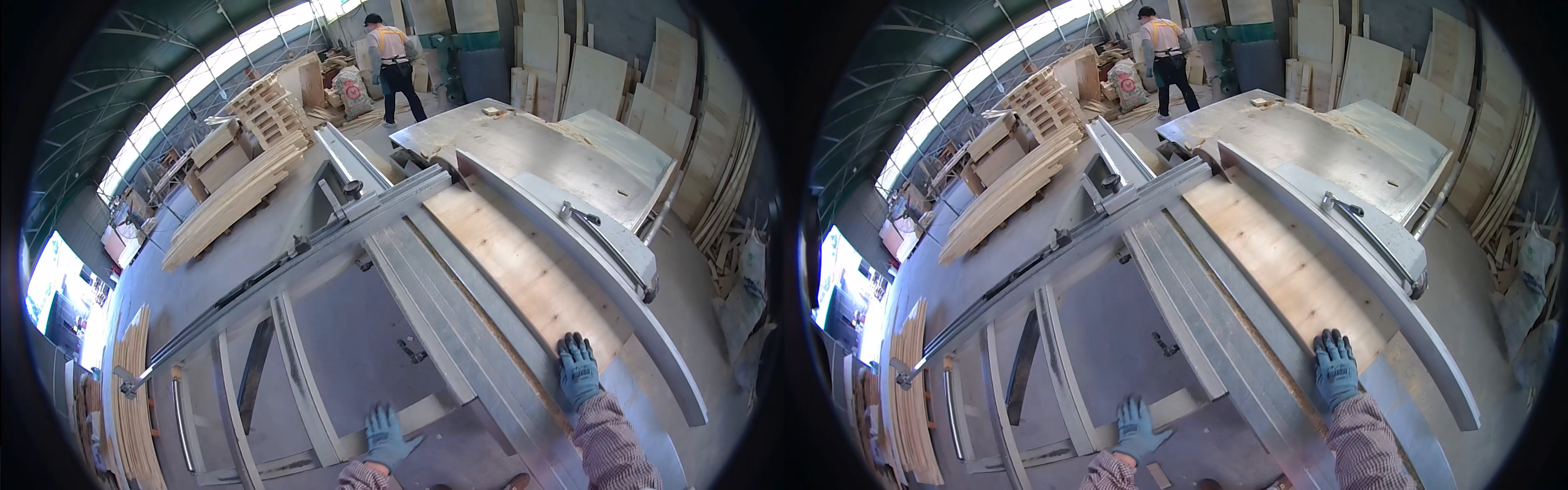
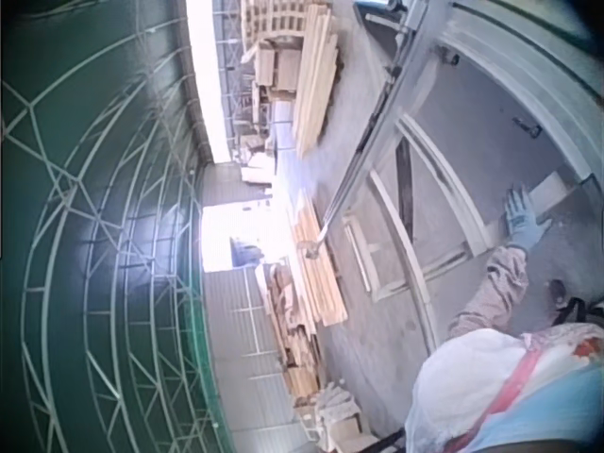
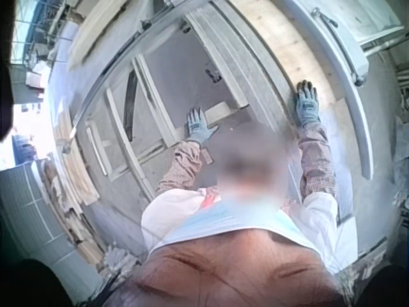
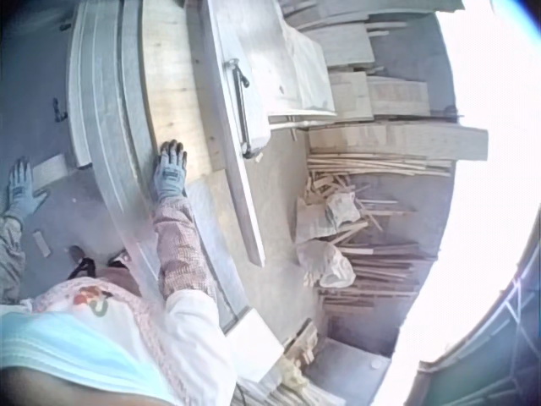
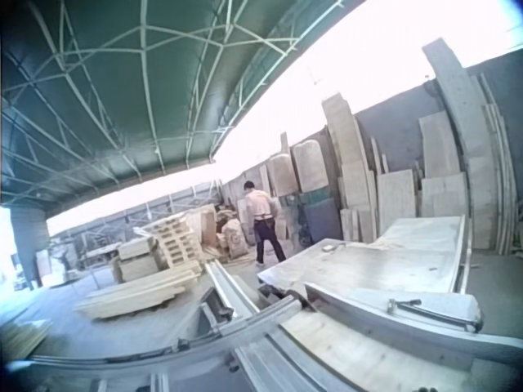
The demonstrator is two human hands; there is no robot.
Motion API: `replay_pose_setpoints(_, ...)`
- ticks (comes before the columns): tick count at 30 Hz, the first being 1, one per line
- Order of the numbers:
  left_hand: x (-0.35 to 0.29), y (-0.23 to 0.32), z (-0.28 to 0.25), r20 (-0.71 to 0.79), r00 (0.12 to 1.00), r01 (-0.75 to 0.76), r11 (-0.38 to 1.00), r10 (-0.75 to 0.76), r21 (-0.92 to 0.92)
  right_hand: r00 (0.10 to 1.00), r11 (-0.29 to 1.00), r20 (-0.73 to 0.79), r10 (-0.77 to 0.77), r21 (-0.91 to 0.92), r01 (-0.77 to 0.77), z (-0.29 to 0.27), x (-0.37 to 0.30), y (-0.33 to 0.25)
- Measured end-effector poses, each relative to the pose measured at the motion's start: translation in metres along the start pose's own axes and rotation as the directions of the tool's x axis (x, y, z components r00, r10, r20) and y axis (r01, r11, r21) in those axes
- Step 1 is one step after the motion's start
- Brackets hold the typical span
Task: The person selects a wooden plank from a stack, carries it to a table saw, and cuts it using the machine. The person then removes the cut piece and places it aside.
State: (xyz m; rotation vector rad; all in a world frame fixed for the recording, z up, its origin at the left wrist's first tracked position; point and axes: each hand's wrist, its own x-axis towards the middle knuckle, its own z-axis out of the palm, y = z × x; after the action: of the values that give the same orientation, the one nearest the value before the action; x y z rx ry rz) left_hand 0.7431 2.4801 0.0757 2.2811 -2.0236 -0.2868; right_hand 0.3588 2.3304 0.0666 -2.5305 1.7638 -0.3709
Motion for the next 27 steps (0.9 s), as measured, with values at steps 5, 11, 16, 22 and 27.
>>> replay_pose_setpoints(5, -0.027, -0.034, 0.042, 0.005, 0.996, 0.088, 0.993, -0.089, 0.074, 0.997, 0.999, -0.055, -0.048, -0.011, 0.048, 0.007, 0.004, 0.005)
replay_pose_setpoints(11, -0.028, -0.034, 0.058, -0.083, 0.994, 0.086, 0.99, -0.077, 0.113, 0.986, 0.993, -0.124, -0.113, 0.009, 0.115, 0.013, 0.004, 0.012)
replay_pose_setpoints(16, -0.026, -0.031, 0.059, -0.078, 0.994, 0.092, 0.987, -0.083, 0.133, 0.985, 0.993, -0.125, -0.119, 0.004, 0.121, 0.013, 0.006, 0.017)
replay_pose_setpoints(22, -0.025, -0.032, 0.065, -0.084, 0.988, 0.136, 0.981, -0.126, 0.136, 0.987, 0.993, -0.108, -0.117, 0.018, 0.12, 0.013, 0.01, 0.015)
replay_pose_setpoints(27, -0.023, -0.03, 0.065, -0.083, 0.988, 0.139, 0.983, -0.129, 0.123, 0.988, 0.994, -0.105, -0.111, 0.004, 0.112, 0.015, 0.008, 0.018)
